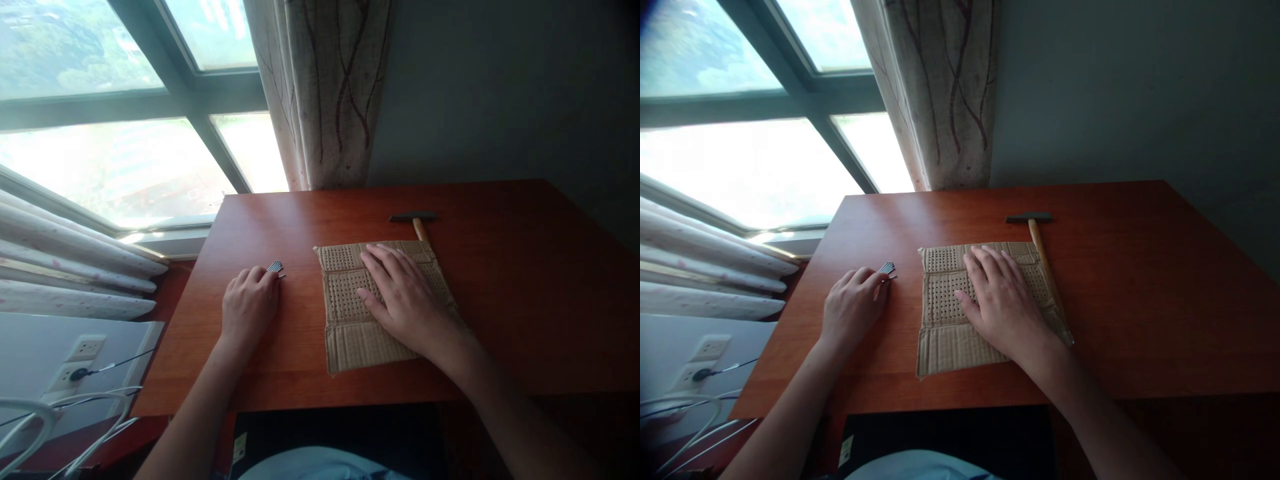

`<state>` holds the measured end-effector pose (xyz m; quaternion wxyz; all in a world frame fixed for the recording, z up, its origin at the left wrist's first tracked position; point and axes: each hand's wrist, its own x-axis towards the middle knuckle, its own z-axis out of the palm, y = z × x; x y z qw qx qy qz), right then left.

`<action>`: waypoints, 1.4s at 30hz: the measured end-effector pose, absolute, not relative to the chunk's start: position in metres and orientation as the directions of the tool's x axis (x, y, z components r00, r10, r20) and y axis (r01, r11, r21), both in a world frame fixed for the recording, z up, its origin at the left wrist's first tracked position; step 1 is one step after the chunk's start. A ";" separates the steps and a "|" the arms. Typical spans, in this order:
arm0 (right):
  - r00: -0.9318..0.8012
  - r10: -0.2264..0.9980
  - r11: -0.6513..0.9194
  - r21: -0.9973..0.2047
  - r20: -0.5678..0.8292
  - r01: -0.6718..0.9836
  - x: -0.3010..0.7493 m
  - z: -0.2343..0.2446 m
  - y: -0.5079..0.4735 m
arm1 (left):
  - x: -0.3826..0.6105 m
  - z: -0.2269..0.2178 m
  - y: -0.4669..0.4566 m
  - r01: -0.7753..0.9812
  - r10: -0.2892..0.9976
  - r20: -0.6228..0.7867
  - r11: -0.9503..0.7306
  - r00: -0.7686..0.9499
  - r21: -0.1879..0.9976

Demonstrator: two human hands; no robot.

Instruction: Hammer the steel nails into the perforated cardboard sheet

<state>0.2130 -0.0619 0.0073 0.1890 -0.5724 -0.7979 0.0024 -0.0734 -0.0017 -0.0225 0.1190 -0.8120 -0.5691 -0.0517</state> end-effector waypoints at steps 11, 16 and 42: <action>-0.266 0.918 0.341 -0.240 0.295 0.909 0.212 0.013 -0.061 | -0.071 -0.009 -0.004 0.914 0.916 -0.066 -0.400 0.396 -0.068; -0.263 0.920 0.337 -0.246 0.290 0.909 0.212 0.015 -0.060 | -0.072 -0.006 -0.003 0.905 0.926 0.029 -0.373 0.376 0.205; -0.244 0.930 0.311 -0.232 0.276 0.922 0.209 0.014 -0.061 | 0.039 0.005 0.048 0.278 0.908 0.331 -0.398 0.258 0.874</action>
